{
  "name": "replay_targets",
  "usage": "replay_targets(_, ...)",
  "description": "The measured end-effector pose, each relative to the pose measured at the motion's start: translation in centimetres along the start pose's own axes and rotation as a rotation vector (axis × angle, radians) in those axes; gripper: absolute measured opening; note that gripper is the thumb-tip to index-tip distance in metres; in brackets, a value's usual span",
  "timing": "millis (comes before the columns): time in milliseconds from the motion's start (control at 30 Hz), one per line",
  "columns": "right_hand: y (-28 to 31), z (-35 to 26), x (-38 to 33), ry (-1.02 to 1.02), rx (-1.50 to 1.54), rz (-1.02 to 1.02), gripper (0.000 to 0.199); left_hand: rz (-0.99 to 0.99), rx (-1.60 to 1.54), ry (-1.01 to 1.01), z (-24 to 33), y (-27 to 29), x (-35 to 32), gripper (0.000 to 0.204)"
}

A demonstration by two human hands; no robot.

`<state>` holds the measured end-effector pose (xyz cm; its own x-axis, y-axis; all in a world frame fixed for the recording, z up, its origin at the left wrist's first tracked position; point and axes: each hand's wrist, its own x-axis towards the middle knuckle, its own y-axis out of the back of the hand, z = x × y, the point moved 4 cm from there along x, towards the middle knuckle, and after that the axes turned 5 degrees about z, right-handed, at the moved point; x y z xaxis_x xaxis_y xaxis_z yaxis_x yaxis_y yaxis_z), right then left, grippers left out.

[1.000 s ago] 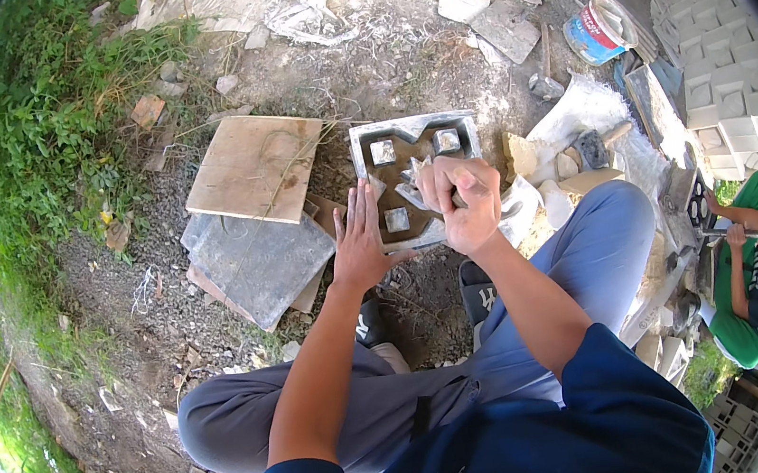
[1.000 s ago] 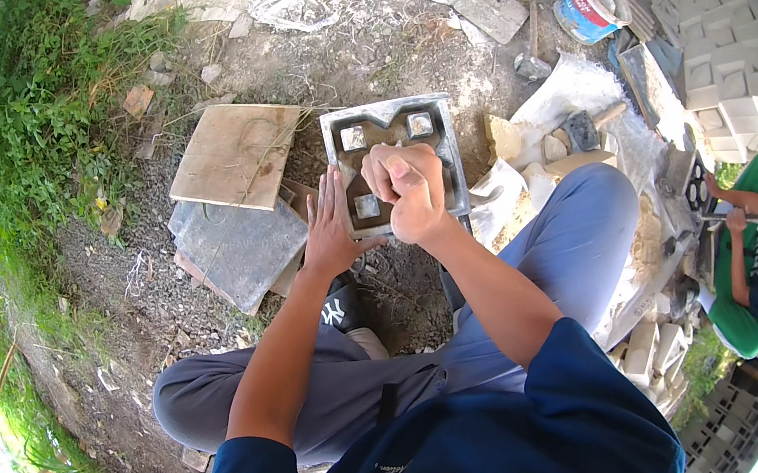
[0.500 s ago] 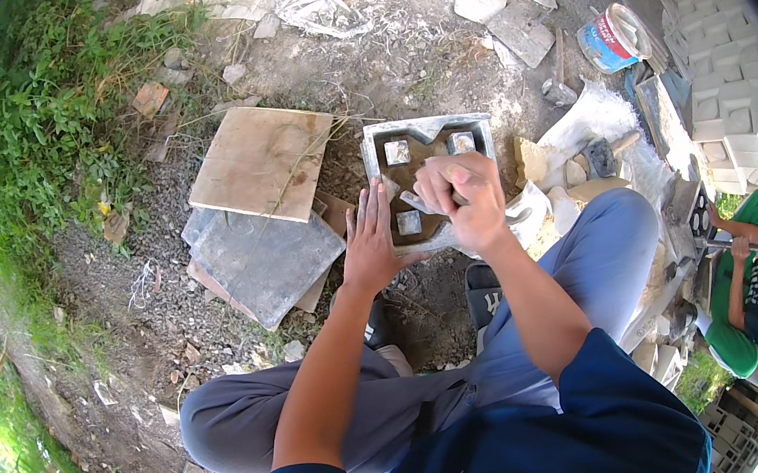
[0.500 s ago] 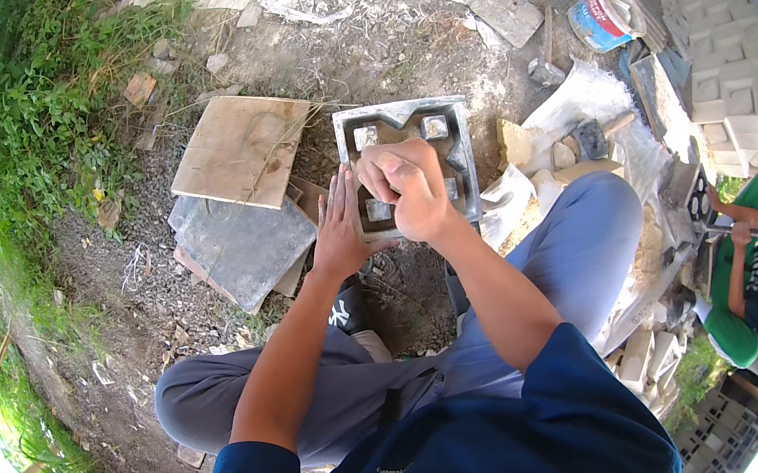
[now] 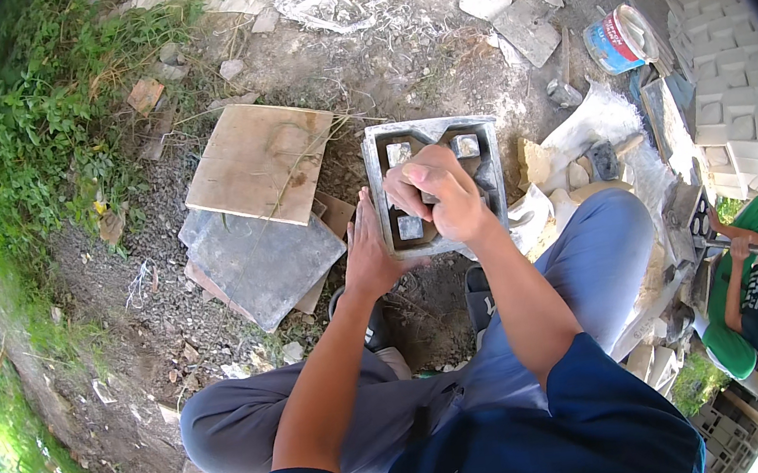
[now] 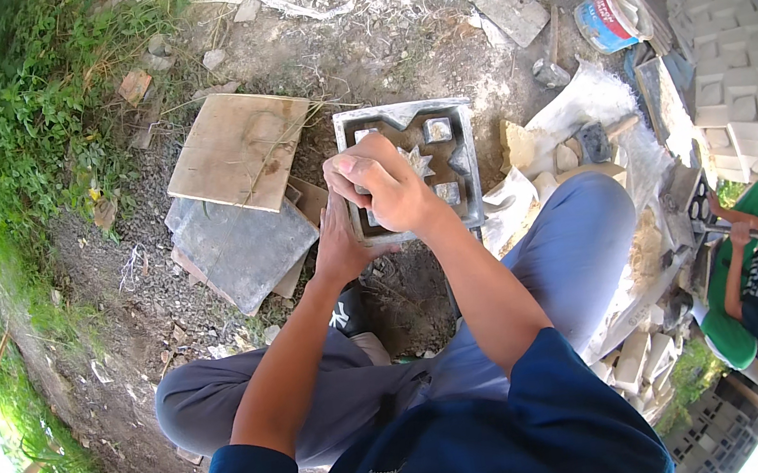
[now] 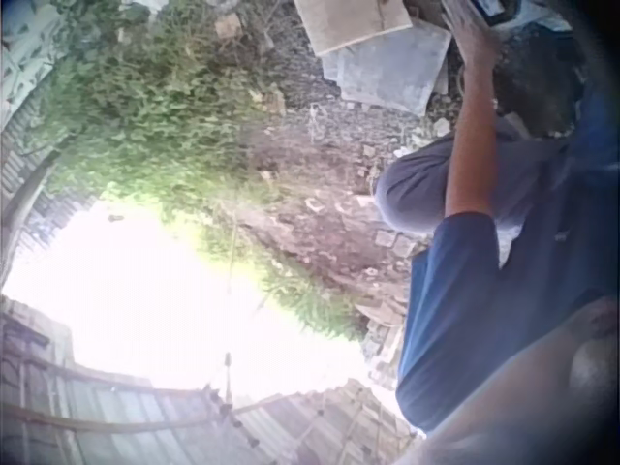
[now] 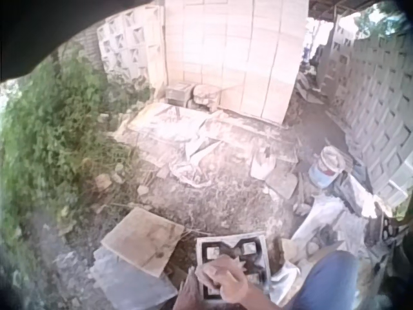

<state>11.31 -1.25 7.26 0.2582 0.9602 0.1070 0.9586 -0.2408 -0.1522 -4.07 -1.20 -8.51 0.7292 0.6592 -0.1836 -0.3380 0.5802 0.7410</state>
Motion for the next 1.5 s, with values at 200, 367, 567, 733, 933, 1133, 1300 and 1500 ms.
replay_targets(200, -0.2, 1.4, 0.7, -0.04, 0.123, -0.034, 0.073, -0.035, -0.197, -0.016, -0.1, -1.0, 0.4, 0.16)
replay_targets(367, -0.3, 0.5, 0.4, -0.059, 0.099, -0.087, 0.067, -0.007, -0.169, -0.009, -0.3, -1.6, 0.1, 0.162)
replay_targets(567, -0.9, -0.2, -0.6, -0.008, 0.155, -0.026, 0.064, -0.008, -0.175, -0.04, -0.6, -1.0, 0.5, 0.16)
replay_targets(733, 0.6, 0.9, -1.6, 0.008, 0.193, 0.083, 0.064, -0.035, -0.208, 0.021, -0.3, -0.8, 0.0, 0.161)
replay_targets(933, 1.6, 0.3, -3.2, 0.072, 0.185, 0.153, 0.068, -0.017, -0.231, 0.016, 0.1, -1.2, 0.4, 0.161)
replay_targets(1133, 2.0, -1.0, -5.4, 0.097, 0.215, 0.207, 0.066, -0.038, -0.181, 0.037, 0.1, -0.8, 0.1, 0.162)
replay_targets(1300, 2.5, 0.3, -6.8, 0.192, 0.188, 0.326, 0.062, -0.037, -0.188, 0.009, -0.4, -0.9, 0.3, 0.162)
replay_targets(1500, 2.7, 0.8, -7.6, 0.224, 0.133, 0.422, 0.062, -0.004, -0.113, -0.058, -0.5, -1.1, 0.5, 0.162)
